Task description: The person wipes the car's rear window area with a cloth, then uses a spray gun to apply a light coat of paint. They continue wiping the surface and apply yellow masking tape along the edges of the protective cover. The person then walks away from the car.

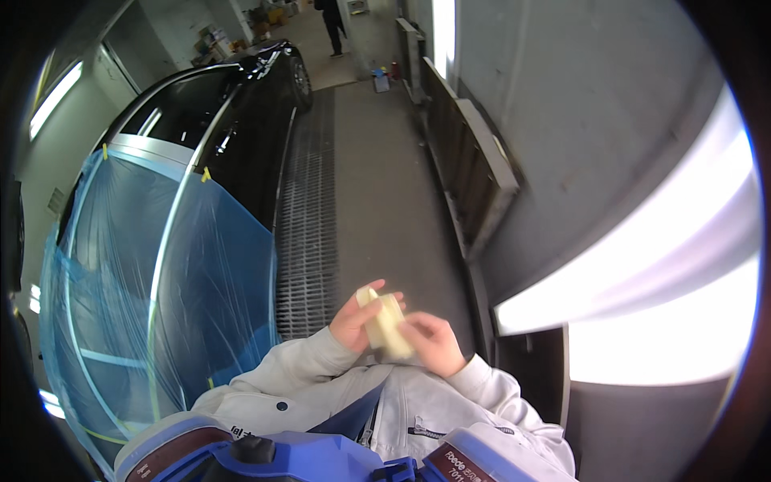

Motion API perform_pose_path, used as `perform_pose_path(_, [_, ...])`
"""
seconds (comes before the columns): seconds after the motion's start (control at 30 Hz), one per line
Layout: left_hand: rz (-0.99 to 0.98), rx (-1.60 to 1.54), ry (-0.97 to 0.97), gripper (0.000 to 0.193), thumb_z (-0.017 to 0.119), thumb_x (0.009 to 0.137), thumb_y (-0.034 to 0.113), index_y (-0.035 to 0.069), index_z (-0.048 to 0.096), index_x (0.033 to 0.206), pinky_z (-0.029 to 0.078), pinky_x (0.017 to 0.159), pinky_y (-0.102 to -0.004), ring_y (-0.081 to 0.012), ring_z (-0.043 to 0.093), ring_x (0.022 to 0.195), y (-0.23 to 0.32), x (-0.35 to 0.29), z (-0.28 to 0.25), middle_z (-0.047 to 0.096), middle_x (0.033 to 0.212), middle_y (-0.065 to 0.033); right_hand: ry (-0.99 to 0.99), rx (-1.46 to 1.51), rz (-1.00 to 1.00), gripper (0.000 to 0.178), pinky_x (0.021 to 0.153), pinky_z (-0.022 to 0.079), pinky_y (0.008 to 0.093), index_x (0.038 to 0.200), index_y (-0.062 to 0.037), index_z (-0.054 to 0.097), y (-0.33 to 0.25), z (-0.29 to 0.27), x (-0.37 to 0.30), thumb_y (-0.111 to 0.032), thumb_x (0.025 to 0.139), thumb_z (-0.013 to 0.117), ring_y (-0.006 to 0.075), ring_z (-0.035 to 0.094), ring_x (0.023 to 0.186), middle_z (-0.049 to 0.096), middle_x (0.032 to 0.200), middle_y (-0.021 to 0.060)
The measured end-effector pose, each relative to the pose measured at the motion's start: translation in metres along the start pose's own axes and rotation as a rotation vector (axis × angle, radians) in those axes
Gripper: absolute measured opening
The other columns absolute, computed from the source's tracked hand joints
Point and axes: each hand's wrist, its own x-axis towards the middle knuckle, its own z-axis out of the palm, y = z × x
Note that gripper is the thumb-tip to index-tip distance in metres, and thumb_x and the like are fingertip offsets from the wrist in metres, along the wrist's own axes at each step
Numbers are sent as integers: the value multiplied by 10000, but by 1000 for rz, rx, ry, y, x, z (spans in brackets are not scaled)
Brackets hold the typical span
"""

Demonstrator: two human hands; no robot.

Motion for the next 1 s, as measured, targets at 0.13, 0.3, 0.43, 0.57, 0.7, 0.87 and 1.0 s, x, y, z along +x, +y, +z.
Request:
perform_pose_path(0.13, [118, -186, 131, 416, 558, 1169, 182, 23, 517, 1552, 556, 1144, -469, -289, 671, 1339, 81, 53, -55, 637, 1503, -152, -167, 89, 113, 190, 851, 510, 261, 1124, -5, 761, -43, 20, 149, -183, 1096, 700, 69, 631, 951, 725, 1009, -12])
perform_pose_path(0.3, [381, -123, 426, 388, 555, 1177, 237, -45, 610, 1437, 575, 1111, -418, -262, 713, 1262, 154, 126, -132, 717, 1380, -166, -303, 162, 160, 213, 831, 518, 254, 1147, -12, 790, -56, 62, 328, -201, 1098, 703, 74, 664, 908, 760, 992, -6])
perform_pose_path(0.43, [564, 29, 535, 290, 608, 1148, 162, -43, 678, 1342, 560, 1043, -325, -171, 722, 1153, 227, 202, -204, 757, 1295, -121, -397, 137, 256, 244, 850, 555, 268, 1231, -48, 771, -66, 83, 463, -244, 1109, 692, 92, 702, 949, 767, 1040, -6])
perform_pose_path(0.57, [661, 180, 610, 212, 585, 1146, 171, 10, 672, 1250, 556, 945, -295, -139, 704, 1028, 318, 289, -291, 743, 1170, -62, -338, -49, 266, 357, 857, 571, 303, 1390, -53, 714, -22, 49, 604, -250, 1092, 711, 115, 696, 974, 761, 1115, 34])
perform_pose_path(0.7, [572, 66, 523, 218, 601, 1143, 247, 38, 652, 1182, 544, 841, -287, -112, 656, 925, 408, 376, -364, 697, 1067, -18, 63, -564, 253, 456, 972, 594, 371, 1418, -84, 706, 92, -76, 706, -308, 1028, 780, 216, 743, 1061, 792, 1185, 93])
perform_pose_path(0.87, [454, 666, 598, 317, 835, 984, 265, 60, 638, 1124, 552, 796, -325, -122, 643, 882, 509, 489, -409, 681, 1013, -31, 435, -685, 768, 269, 846, 607, 440, 1069, -66, 795, 143, -261, 639, -326, 1011, 764, 283, 763, 929, 810, 1058, 134])
perform_pose_path(1.0, [439, 1028, 571, 325, 877, 926, 209, 44, 696, 1140, 590, 865, -357, -188, 719, 957, 566, 579, -472, 751, 1065, -92, 543, -492, 1064, 270, 776, 588, 426, 1026, -47, 785, 144, -287, 638, -316, 1007, 766, 261, 735, 844, 789, 974, 116])
